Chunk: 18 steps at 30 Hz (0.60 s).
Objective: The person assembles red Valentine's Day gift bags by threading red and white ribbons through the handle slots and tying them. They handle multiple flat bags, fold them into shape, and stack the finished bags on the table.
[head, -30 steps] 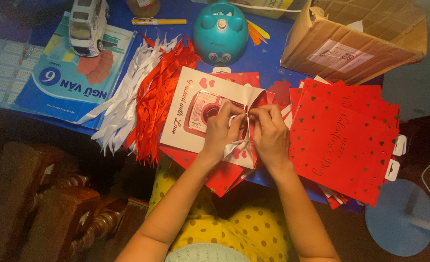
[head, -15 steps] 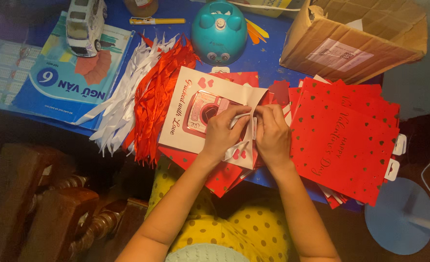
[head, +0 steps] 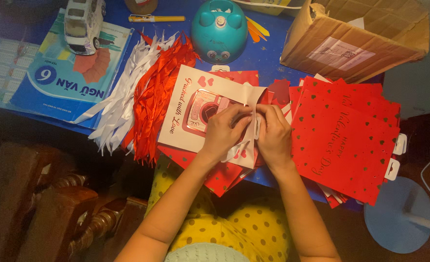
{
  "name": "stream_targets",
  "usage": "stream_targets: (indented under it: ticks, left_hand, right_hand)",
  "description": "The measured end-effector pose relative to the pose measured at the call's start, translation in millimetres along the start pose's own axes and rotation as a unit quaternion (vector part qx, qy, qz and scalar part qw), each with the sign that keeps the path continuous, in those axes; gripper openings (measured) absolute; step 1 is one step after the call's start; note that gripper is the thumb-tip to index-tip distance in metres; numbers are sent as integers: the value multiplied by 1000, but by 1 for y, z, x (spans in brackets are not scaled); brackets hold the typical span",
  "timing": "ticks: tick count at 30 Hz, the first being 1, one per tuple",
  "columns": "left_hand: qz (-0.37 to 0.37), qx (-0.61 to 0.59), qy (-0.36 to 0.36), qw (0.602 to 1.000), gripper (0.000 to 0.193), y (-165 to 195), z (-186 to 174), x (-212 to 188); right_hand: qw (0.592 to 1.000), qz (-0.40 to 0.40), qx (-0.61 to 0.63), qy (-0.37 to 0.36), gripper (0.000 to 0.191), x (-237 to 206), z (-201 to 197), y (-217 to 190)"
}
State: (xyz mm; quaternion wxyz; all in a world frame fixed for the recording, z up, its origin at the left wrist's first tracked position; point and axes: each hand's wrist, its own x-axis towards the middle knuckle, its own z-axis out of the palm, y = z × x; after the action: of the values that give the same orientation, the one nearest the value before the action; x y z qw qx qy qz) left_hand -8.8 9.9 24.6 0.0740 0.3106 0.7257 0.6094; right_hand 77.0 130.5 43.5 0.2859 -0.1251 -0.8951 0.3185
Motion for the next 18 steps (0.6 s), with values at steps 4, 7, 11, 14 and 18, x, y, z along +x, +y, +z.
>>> stream_targets:
  ticks: [4, 7, 11, 14, 18]
  left_hand:
    - [-5, -19, 1, 1000, 17, -5, 2, -3]
    - [9, 2, 12, 1000, 13, -14, 5, -6]
    - [-57, -135, 26, 989, 16, -25, 5, -2]
    - [-99, -251, 21, 963, 27, -20, -2, 1]
    - [-37, -117, -81, 989, 42, 8, -29, -6]
  right_hand:
    - [999, 28, 21, -4, 15, 1, 1, -2]
    - [992, 94, 83, -18, 18, 1, 1, -2]
    - [981, 130, 138, -30, 22, 3, -5, 2]
    - [981, 111, 158, -33, 25, 6, -12, 9]
    - [953, 151, 257, -60, 31, 7, -15, 12]
